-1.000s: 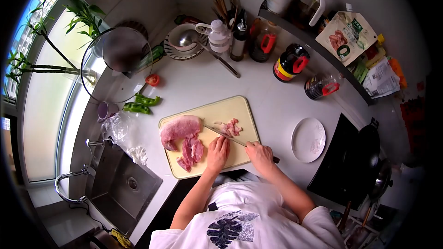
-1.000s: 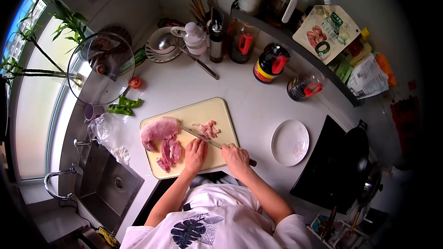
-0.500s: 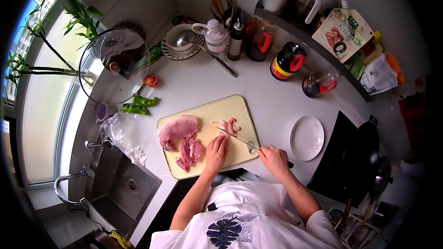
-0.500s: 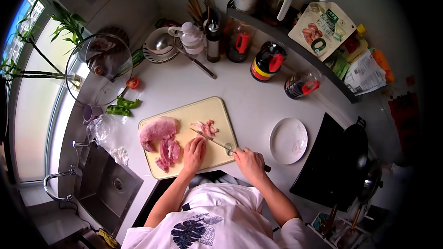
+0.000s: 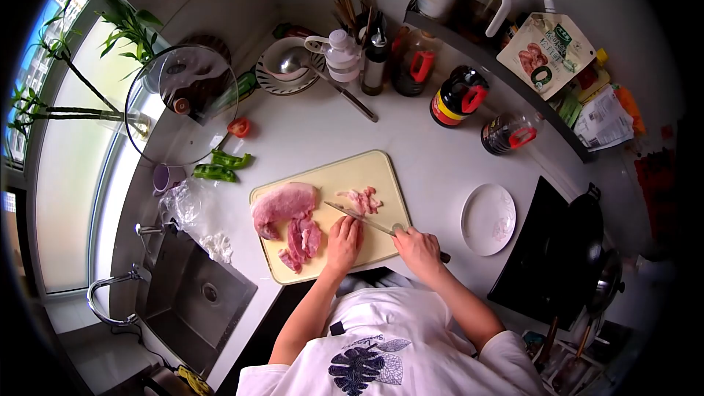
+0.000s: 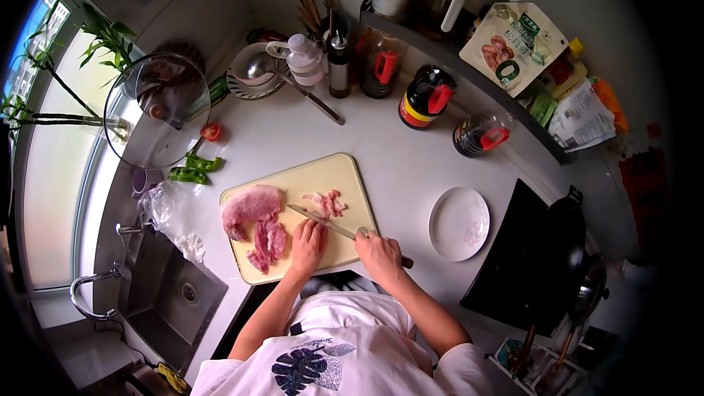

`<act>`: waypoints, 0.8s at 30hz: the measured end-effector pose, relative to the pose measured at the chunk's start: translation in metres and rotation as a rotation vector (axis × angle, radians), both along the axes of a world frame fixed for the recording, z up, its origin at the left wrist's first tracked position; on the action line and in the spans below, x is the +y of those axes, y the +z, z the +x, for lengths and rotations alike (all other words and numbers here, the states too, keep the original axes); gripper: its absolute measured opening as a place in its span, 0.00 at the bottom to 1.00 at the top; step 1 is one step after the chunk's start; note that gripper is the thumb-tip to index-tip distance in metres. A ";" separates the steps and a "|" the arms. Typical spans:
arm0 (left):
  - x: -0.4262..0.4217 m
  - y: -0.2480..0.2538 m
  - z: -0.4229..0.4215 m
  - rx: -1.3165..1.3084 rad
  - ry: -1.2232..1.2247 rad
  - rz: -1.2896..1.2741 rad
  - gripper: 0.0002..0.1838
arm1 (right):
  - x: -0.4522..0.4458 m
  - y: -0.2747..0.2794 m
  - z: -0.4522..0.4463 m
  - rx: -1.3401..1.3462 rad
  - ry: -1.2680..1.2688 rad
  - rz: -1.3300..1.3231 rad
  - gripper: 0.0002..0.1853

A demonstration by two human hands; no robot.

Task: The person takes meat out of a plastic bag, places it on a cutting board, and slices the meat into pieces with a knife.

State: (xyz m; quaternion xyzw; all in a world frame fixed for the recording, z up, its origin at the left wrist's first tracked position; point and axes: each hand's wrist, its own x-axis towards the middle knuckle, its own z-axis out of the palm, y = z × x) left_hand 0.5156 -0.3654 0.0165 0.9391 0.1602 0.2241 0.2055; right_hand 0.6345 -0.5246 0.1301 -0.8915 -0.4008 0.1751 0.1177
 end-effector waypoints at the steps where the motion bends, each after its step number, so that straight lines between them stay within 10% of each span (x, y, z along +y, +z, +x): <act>1: 0.000 0.000 0.000 -0.001 -0.005 -0.008 0.17 | -0.003 0.005 0.000 -0.001 0.001 0.001 0.10; 24: 0.004 0.005 -0.008 0.022 -0.036 -0.036 0.19 | 0.007 -0.025 0.000 -0.007 -0.002 0.008 0.12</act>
